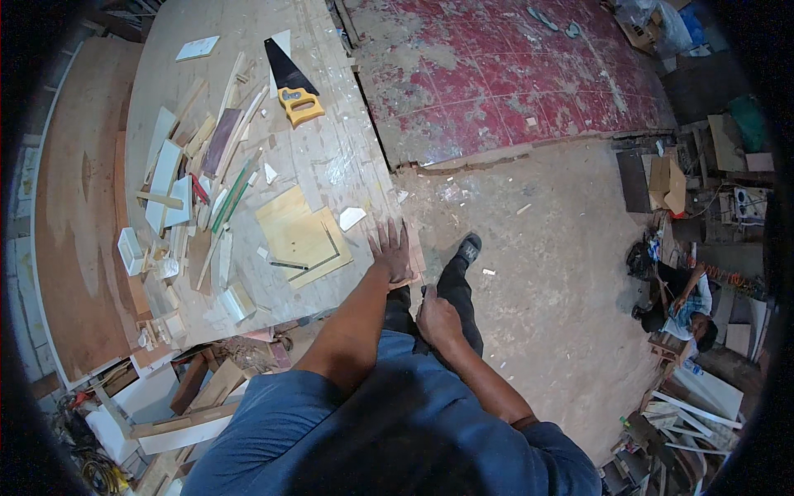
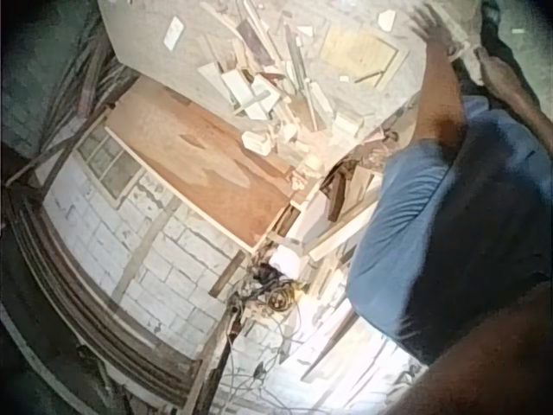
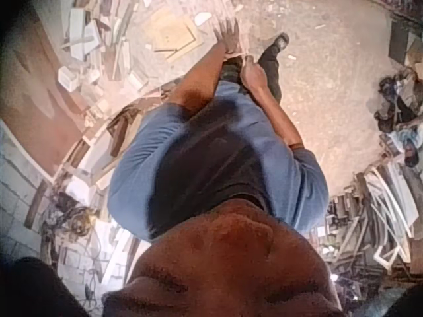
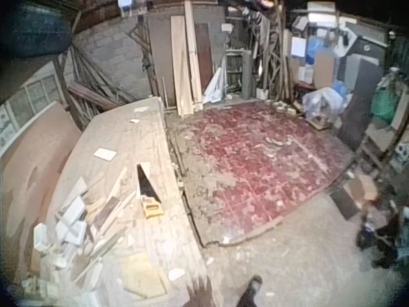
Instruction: The person cuts a wooden piece with a handheld saw blade while holding it against the edge of a workbench, repositioning the wood and continuing to saw it.
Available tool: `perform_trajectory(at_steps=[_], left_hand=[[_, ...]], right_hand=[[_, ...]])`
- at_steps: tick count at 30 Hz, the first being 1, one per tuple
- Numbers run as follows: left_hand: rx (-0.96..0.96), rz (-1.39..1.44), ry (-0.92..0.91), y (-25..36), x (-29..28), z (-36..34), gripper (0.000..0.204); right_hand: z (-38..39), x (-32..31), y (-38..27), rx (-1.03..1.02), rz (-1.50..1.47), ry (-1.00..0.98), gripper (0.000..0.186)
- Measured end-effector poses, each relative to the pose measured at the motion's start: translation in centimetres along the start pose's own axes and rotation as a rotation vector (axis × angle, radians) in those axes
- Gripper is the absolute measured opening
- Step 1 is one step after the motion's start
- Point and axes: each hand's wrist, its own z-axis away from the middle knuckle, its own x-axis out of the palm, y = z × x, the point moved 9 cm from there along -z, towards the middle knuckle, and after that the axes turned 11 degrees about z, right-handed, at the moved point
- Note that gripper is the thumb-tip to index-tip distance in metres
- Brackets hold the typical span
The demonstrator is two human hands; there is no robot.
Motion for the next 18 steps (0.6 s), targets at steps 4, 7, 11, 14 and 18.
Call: perform_trajectory(at_steps=[4, 7, 11, 14, 18], left_hand=[[0.0, 0.02, -0.046, 0.5, -0.4, 0.5, 0.133], [0.014, 0.032, -0.052, 0.9, -1.1, 1.3, 0.133], [0.004, 0.034, -0.048, 0.6, -1.0, 1.2, 0.133], [0.026, 0.059, -0.042, 1.0, -1.1, 1.3, 0.134], [0.021, 0.042, -0.02, 0.7, -0.8, 0.9, 0.134]], right_hand=[[-0.2, 0.2, 0.2, 0.008, -0.005, 0.031, 0.038], [-0.2, 0.0, 0.5, 0.021, -0.042, 0.05, 0.037], [-0.5, 0.7, 1.0, 0.03, -0.012, 0.049, 0.036], [-0.5, 1.1, 1.0, 0.003, -0.004, 0.045, 0.037], [-0.4, 1.0, 0.5, -0.002, 0.007, 0.05, 0.041]])
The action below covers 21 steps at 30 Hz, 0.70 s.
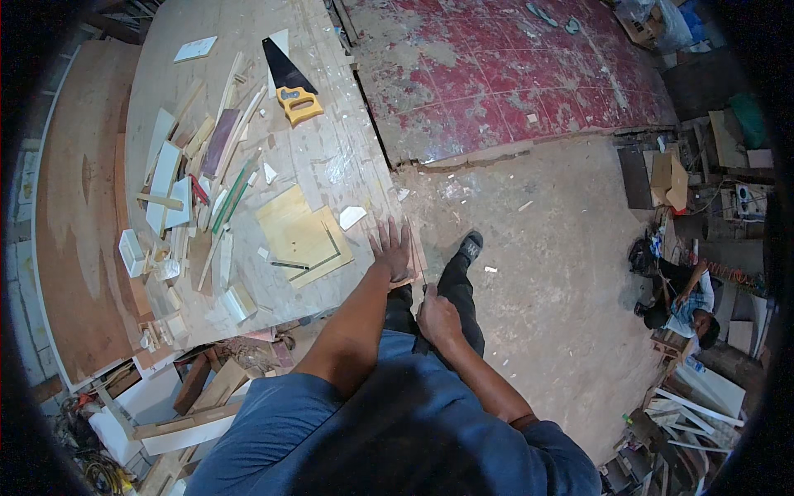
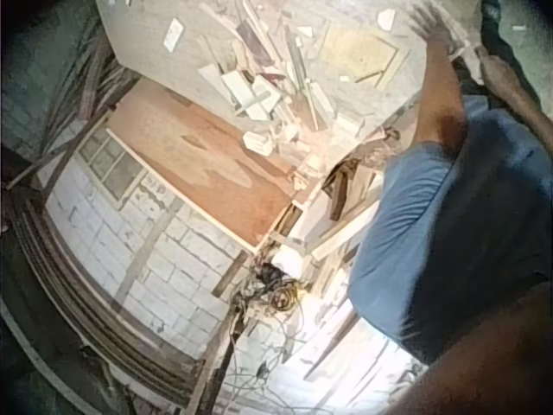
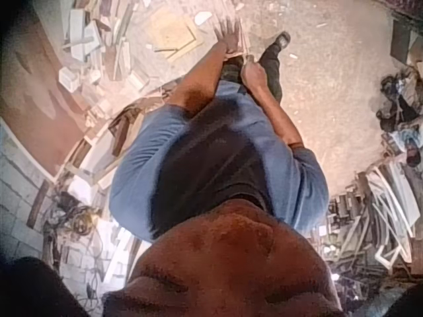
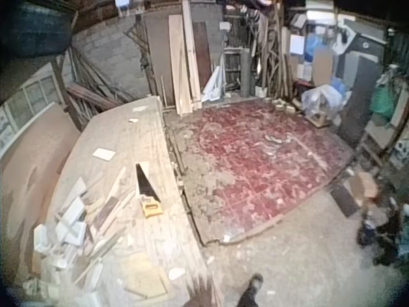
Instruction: The person cuts a wooden piece with a handheld saw blade while holding it against the edge of a workbench, repositioning the wood and continuing to saw it.
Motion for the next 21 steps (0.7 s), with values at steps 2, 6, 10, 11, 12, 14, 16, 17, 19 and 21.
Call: perform_trajectory(at_steps=[2, 6, 10, 11, 12, 14, 16, 17, 19, 21], left_hand=[[-0.002, -0.006, 0.009, -0.3, 0.2, -0.2, 0.134], [0.001, 0.01, -0.008, 0.1, 0.0, -0.1, 0.134], [-0.013, 0.003, -0.012, -0.3, 0.2, -0.2, 0.134], [-0.016, 0.006, -0.012, -0.4, 0.2, -0.2, 0.134], [-0.012, 0.013, -0.018, -0.2, 0.1, 0.0, 0.134], [-0.009, 0.021, -0.025, 0.2, -0.2, 0.3, 0.134], [-0.022, 0.013, -0.039, 0.2, -0.3, 0.5, 0.135], [-0.024, 0.015, -0.04, 0.2, -0.2, 0.4, 0.135], [-0.036, -0.013, -0.035, 0.0, 0.0, 0.1, 0.137], [-0.024, 0.009, -0.023, -0.2, 0.1, 0.0, 0.137]], right_hand=[[0.0, 0.0, -0.1, 0.003, -0.004, -0.013, 0.042], [0.1, -0.1, 0.2, -0.003, -0.008, 0.002, 0.041], [0.4, -1.3, 0.1, 0.029, -0.019, -0.046, 0.037], [0.3, -1.4, 0.0, 0.027, -0.018, -0.048, 0.037], [0.3, -1.4, 0.2, 0.041, -0.017, -0.056, 0.036], [0.2, -1.6, 0.4, 0.057, -0.015, -0.066, 0.034], [0.1, -1.7, 0.3, 0.043, -0.027, -0.066, 0.031], [0.0, -1.7, 0.3, 0.042, -0.026, -0.069, 0.031], [-0.1, -1.5, 0.3, 0.07, -0.045, -0.085, 0.029], [-0.1, -1.8, -0.1, 0.07, -0.044, -0.086, 0.028]])
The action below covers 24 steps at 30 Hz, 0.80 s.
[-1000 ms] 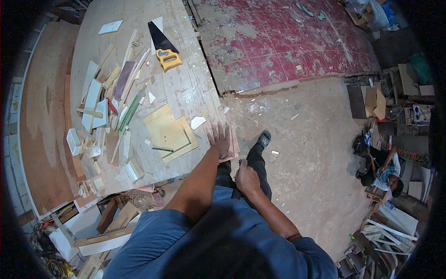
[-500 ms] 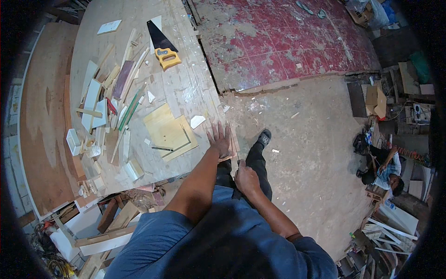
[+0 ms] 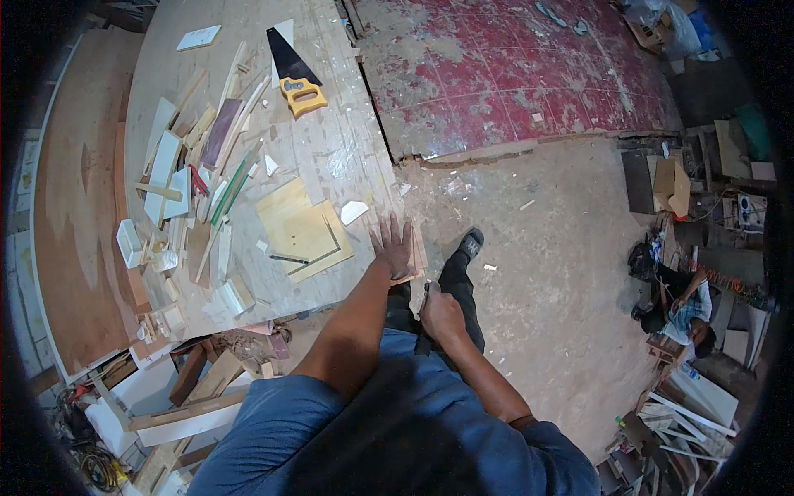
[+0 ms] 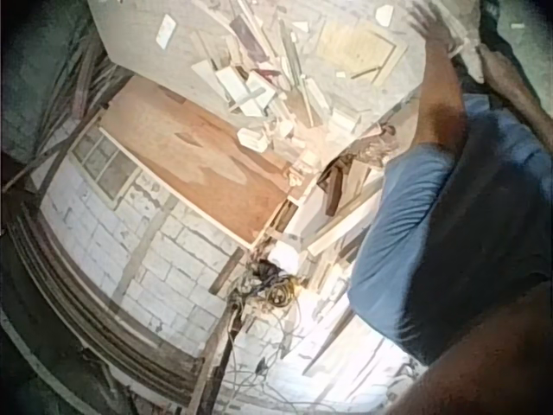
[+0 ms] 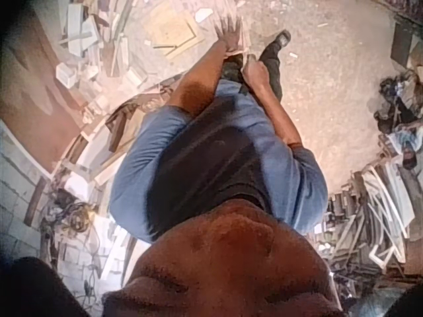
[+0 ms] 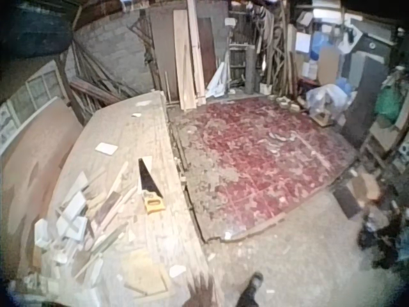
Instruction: The person cuts a wooden piece with a handheld saw blade while holding it against the edge of a workbench, repositioning the wood and continuing to saw it.
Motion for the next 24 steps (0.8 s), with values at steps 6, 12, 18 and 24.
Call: perform_trajectory(at_steps=[6, 12, 18, 24], left_hand=[[0.036, 0.026, 0.03, 0.2, -0.4, 0.4, 0.134], [0.042, 0.031, 0.047, 0.2, -0.3, 0.4, 0.131], [0.051, 0.037, 0.077, 0.0, -0.3, 0.0, 0.129], [0.049, 0.028, 0.06, 0.1, -0.5, 0.4, 0.13]], right_hand=[[-1.6, 0.6, -0.1, 0.003, 0.003, 0.014, 0.027], [-1.8, 1.1, -0.6, -0.024, -0.014, 0.074, 0.022], [-1.6, 0.6, -0.8, -0.005, 0.024, 0.066, 0.023], [-2.2, 0.8, -1.1, -0.027, 0.077, 0.015, 0.026]])
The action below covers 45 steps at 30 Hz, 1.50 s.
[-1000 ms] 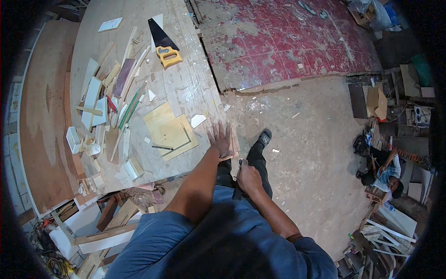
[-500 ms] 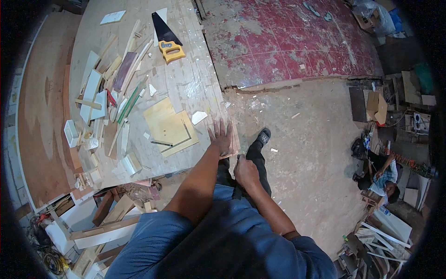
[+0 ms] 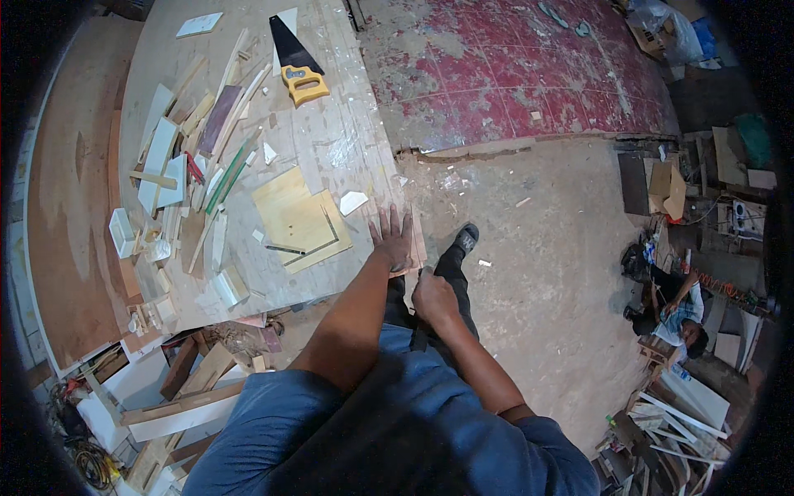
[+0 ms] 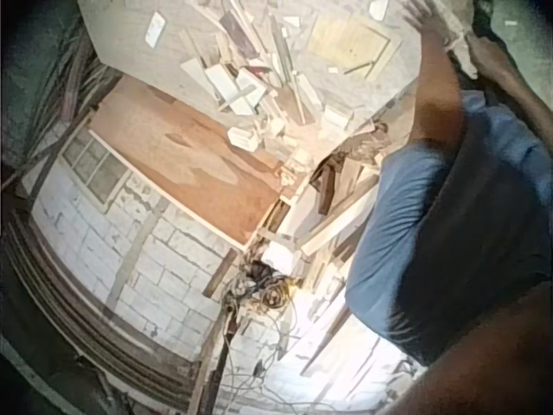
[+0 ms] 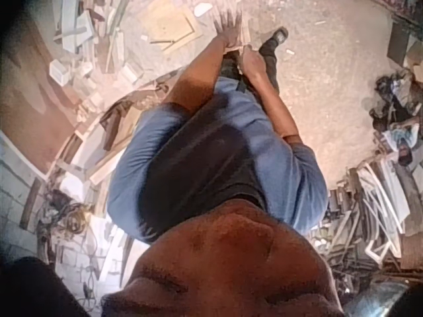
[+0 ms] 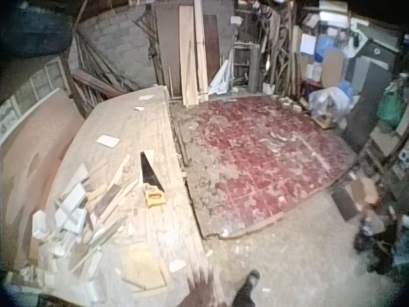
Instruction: The person cuts a wooden piece with a handheld saw blade while holding it against the edge of a workbench, repositioning the wood and continuing to saw it.
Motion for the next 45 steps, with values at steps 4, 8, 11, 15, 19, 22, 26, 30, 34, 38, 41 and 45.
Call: perform_trajectory(at_steps=[4, 8, 11, 15, 19, 22, 26, 30, 34, 38, 41, 45], left_hand=[[0.0, -0.016, 0.004, 0.0, 0.3, 0.0, 0.13], [0.006, -0.028, 0.009, 0.0, 0.1, 0.0, 0.13], [0.01, -0.002, 0.008, 0.2, -0.5, 0.4, 0.13], [0.002, -0.002, -0.024, 0.2, -0.2, 0.4, 0.131], [-0.014, 0.023, -0.065, 0.4, -0.3, 0.7, 0.132], [-0.006, -0.024, -0.03, 0.6, -0.4, 0.4, 0.132], [-0.017, 0.001, -0.036, 0.5, -0.6, 0.6, 0.132], [-0.021, -0.014, -0.026, 0.5, -0.5, 0.8, 0.131], [-0.022, 0.045, -0.012, 0.5, -0.7, 0.7, 0.13], [-0.014, 0.005, -0.021, 0.7, -0.4, 1.0, 0.128], [0.006, 0.007, 0.018, 0.5, -0.7, 1.0, 0.128], [-0.006, 0.005, -0.015, 0.9, -0.9, 1.3, 0.128]], right_hand=[[0.3, 0.1, -0.1, 0.036, -0.009, -0.007, 0.027], [-0.1, 0.5, -0.4, -0.024, 0.011, -0.036, 0.028], [0.2, -0.1, -0.1, 0.014, 0.0, -0.024, 0.029], [-0.7, 0.1, 0.7, 0.045, -0.039, -0.031, 0.029], [-0.6, -0.5, 0.3, 0.03, -0.022, -0.054, 0.03], [-0.9, -0.1, 0.2, 0.032, -0.011, -0.054, 0.029], [-0.9, -0.5, 0.6, 0.063, -0.051, -0.005, 0.029], [-1.0, 2.0, 0.8, 0.061, -0.051, -0.042, 0.029], [-0.2, 5.6, 1.3, 0.062, -0.051, -0.029, 0.026], [0.0, 5.7, 3.1, 0.079, -0.097, 0.039, 0.023], [0.0, 4.8, 3.1, 0.069, -0.108, 0.055, 0.024], [-0.2, 5.2, 3.2, 0.065, -0.068, 0.1, 0.022]])
